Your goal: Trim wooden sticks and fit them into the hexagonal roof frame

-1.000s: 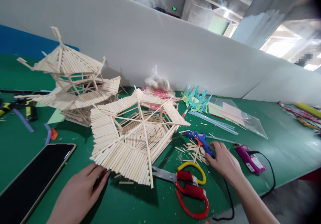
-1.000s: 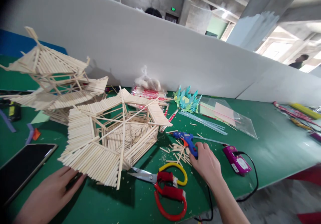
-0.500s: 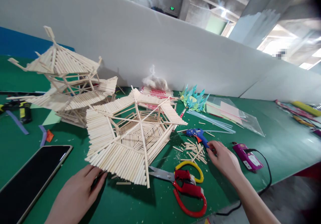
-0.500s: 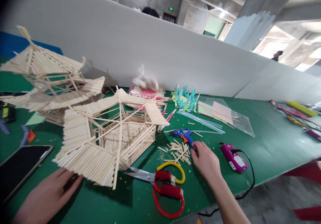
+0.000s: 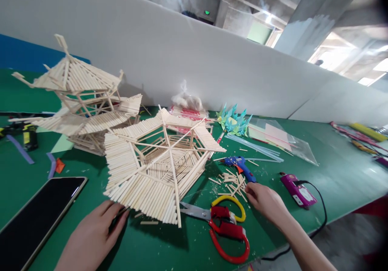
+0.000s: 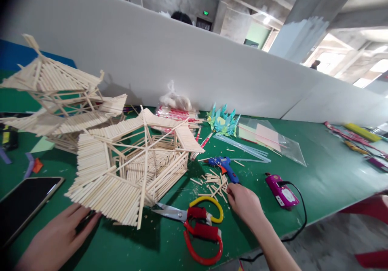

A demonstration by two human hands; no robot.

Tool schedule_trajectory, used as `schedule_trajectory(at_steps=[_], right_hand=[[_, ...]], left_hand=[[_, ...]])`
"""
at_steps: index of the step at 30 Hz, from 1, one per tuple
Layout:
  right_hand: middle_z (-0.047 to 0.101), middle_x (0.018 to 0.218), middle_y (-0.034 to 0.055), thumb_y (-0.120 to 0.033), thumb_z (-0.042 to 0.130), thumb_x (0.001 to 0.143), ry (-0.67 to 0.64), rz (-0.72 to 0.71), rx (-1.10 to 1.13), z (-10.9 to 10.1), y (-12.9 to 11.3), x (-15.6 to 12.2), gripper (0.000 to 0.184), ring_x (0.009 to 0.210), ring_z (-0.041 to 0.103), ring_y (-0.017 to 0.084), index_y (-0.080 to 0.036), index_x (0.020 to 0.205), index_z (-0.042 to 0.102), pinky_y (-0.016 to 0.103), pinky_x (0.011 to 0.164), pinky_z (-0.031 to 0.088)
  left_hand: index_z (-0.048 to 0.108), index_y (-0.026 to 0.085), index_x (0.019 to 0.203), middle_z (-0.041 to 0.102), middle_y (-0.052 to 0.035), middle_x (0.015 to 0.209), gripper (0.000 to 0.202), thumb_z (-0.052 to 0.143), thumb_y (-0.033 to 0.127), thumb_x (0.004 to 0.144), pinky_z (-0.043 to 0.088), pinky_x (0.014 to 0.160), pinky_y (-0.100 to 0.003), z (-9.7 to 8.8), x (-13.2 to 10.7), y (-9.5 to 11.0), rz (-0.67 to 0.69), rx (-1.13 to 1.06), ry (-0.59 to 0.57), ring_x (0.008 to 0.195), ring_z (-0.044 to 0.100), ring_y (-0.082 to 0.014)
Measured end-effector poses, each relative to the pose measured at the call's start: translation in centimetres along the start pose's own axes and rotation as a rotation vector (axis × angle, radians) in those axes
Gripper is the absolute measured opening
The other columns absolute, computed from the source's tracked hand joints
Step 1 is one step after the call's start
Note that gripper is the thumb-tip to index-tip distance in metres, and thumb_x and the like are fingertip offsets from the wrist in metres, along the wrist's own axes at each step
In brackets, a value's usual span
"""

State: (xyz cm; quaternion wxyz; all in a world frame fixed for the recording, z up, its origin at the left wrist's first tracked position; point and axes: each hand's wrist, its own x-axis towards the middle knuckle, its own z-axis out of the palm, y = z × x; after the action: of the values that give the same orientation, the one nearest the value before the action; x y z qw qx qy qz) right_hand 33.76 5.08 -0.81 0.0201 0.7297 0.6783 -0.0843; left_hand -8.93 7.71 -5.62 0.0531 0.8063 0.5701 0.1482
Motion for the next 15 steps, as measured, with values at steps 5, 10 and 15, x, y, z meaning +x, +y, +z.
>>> schedule_trajectory(at_steps=[5, 10, 15], right_hand=[[0.066, 0.073, 0.0008, -0.019, 0.046, 0.078, -0.006, -0.007, 0.000, -0.5, 1.1, 0.2, 0.015, 0.065, 0.060, 0.016, -0.023, 0.076, 0.061, 0.022, 0.055, 0.034], [0.066, 0.080, 0.0029, -0.018, 0.042, 0.081, 0.048, 0.031, -0.019, -0.2, 1.3, 0.6, 0.019, 0.071, 0.061, 0.018, -0.021, 0.084, 0.060, 0.023, 0.059, 0.037], [0.067, 0.081, 0.0050, -0.017, 0.042, 0.081, 0.079, 0.056, -0.056, 0.0, 0.7, 1.2, 0.017, 0.073, 0.062, 0.019, -0.019, 0.084, 0.059, 0.024, 0.058, 0.036]], left_hand=[[0.062, 0.016, 0.088, 0.064, -0.0094, 0.079, 0.031, 0.038, 0.036, 0.085, 0.050, 0.063, -0.035, 0.1, -0.1, -0.1, 0.002, 0.028, -0.008, 0.075, 0.064, -0.0266], [0.062, 0.016, 0.086, 0.064, -0.0098, 0.079, 0.032, 0.037, 0.036, 0.085, 0.050, 0.063, -0.035, 0.3, -0.2, -0.2, 0.010, 0.032, -0.004, 0.075, 0.065, -0.0268], [0.064, 0.017, 0.085, 0.065, -0.0094, 0.079, 0.029, 0.043, 0.036, 0.082, 0.050, 0.059, -0.033, 0.1, 0.0, 0.0, -0.020, -0.013, 0.046, 0.072, 0.065, -0.0260]])
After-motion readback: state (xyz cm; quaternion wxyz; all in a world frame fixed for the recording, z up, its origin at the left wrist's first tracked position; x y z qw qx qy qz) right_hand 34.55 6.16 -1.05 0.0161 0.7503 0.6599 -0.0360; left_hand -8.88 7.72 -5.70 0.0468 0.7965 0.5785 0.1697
